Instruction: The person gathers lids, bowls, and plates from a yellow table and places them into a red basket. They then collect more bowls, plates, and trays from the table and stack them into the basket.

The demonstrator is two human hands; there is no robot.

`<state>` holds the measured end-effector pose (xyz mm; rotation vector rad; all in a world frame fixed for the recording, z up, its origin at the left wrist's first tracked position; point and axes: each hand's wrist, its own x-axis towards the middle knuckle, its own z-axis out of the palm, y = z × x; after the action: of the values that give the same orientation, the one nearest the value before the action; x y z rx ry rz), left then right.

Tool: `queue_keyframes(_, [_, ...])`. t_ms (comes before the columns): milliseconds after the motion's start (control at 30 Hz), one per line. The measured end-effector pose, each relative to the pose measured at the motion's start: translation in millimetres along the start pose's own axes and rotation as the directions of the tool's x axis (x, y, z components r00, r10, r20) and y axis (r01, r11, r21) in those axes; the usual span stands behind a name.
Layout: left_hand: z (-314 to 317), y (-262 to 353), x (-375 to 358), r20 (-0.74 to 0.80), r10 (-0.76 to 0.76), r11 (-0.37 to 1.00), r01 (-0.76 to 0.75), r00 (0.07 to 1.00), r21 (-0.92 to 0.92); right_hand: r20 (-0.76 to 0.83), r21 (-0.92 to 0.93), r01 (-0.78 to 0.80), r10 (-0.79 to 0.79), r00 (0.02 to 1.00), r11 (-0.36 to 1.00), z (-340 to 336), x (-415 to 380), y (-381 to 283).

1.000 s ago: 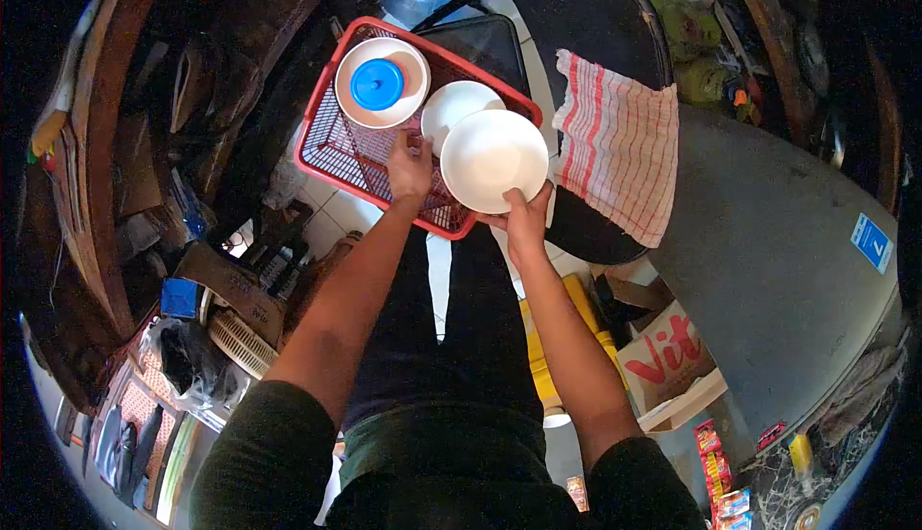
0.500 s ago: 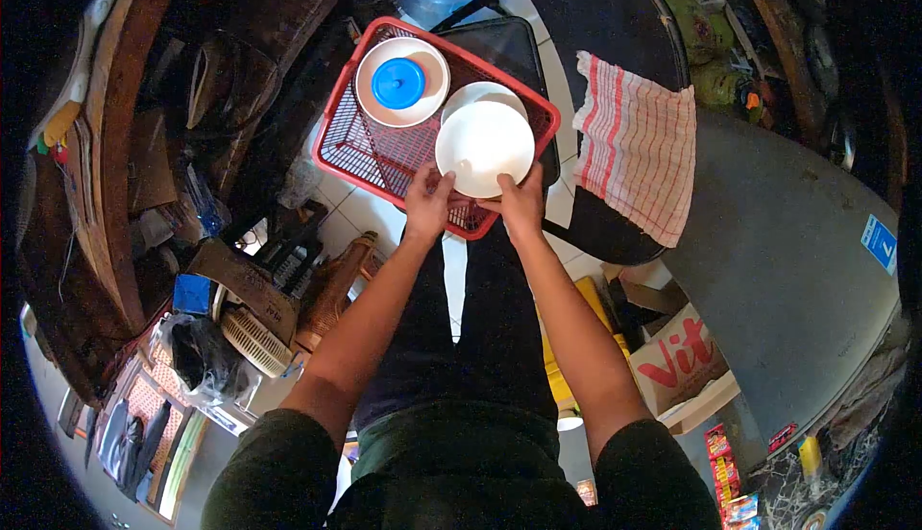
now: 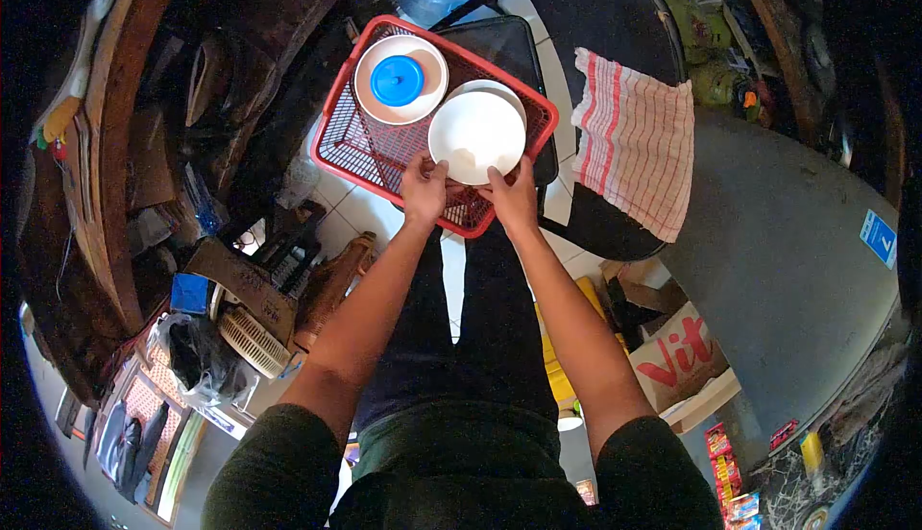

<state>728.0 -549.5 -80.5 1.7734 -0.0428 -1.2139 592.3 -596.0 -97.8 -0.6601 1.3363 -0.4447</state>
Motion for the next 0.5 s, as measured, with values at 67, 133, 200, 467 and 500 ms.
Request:
queue_keyframes(67, [1.7, 3.6, -0.4, 0.006, 0.067, 0.994, -0.068, 0.998, 0.083, -0.043, -0.145, 0.081, -0.088, 0.995, 0.986, -0.8, 2.8, 6.2])
queue_keyframes(133, [5.5, 4.9, 0.2, 0.019, 0.134, 0.977, -0.136, 0.991, 0.163, -0.057, -0.127, 0.058, -0.065, 0.996, 0.990, -2.7, 1.5, 6.9])
queue_keyframes(200, [7.2, -1.1, 4.8, -0.021, 0.081, 0.995, -0.080, 0.996, 0.055, -0.067, -0.107, 0.035, -0.043, 0.997, 0.994, -5.8, 3.4, 12.1])
queue_keyframes(467, [11.5, 1.3, 15.0, 0.004, 0.175, 0.960, -0.172, 0.984, 0.220, 0.002, 0.011, 0.010, -0.010, 1.000, 1.000, -8.5, -6.1, -9.1])
queue_keyframes(500, [10.9, 2.1, 16.8, 0.020, 0.195, 0.945, -0.193, 0.981, 0.262, -0.001, 0.011, 0.010, -0.010, 1.000, 1.000, -9.6, -6.1, -8.3])
